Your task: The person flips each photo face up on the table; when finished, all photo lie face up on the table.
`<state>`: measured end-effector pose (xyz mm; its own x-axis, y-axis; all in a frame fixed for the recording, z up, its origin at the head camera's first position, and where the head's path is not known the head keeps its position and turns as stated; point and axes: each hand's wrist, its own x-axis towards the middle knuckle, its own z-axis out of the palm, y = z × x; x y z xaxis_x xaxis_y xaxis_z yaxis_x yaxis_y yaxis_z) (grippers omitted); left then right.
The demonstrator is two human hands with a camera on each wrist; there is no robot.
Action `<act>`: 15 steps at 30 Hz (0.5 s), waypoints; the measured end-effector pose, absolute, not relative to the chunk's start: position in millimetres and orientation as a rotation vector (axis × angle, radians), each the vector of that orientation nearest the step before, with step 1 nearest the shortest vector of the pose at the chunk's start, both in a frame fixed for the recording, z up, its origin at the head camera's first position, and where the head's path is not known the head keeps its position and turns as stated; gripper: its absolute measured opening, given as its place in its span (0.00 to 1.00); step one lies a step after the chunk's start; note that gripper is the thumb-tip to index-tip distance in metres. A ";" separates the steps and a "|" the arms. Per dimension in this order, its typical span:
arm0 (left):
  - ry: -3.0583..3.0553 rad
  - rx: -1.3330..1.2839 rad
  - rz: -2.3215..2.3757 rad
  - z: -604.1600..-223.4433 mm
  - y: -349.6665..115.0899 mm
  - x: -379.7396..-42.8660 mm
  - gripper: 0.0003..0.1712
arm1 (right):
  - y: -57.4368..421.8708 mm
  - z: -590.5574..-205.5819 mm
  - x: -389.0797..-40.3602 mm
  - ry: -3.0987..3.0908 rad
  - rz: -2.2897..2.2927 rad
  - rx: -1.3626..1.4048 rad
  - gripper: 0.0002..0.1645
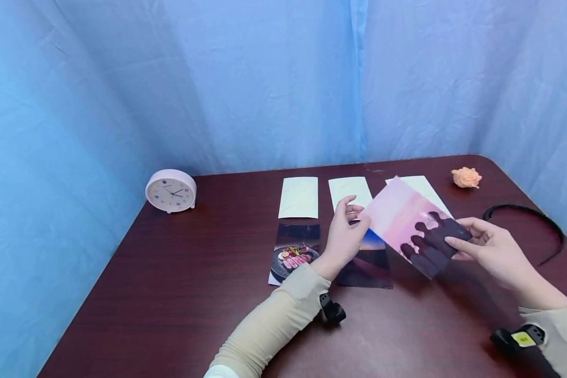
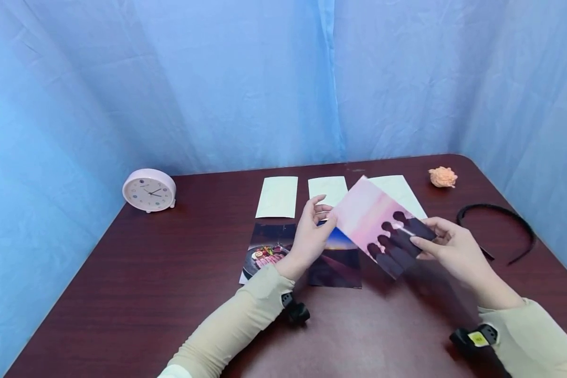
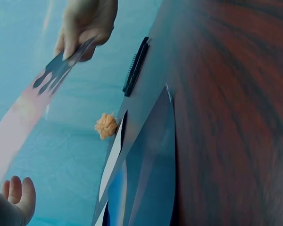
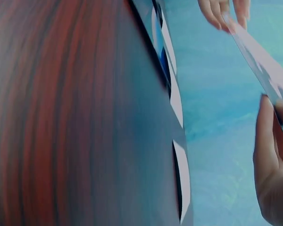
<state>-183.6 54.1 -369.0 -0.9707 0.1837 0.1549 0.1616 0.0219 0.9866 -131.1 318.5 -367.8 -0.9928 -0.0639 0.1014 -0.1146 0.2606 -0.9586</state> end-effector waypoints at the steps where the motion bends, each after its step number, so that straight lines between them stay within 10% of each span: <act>1: 2.216 0.367 2.170 -368.6 56.0 -183.1 0.31 | 315.2 -368.5 -132.6 -2.365 1.974 0.178 0.20; 15: 2.212 0.336 2.102 -372.4 81.7 -173.1 0.38 | 276.0 -378.9 -137.4 -1.643 2.465 0.082 0.15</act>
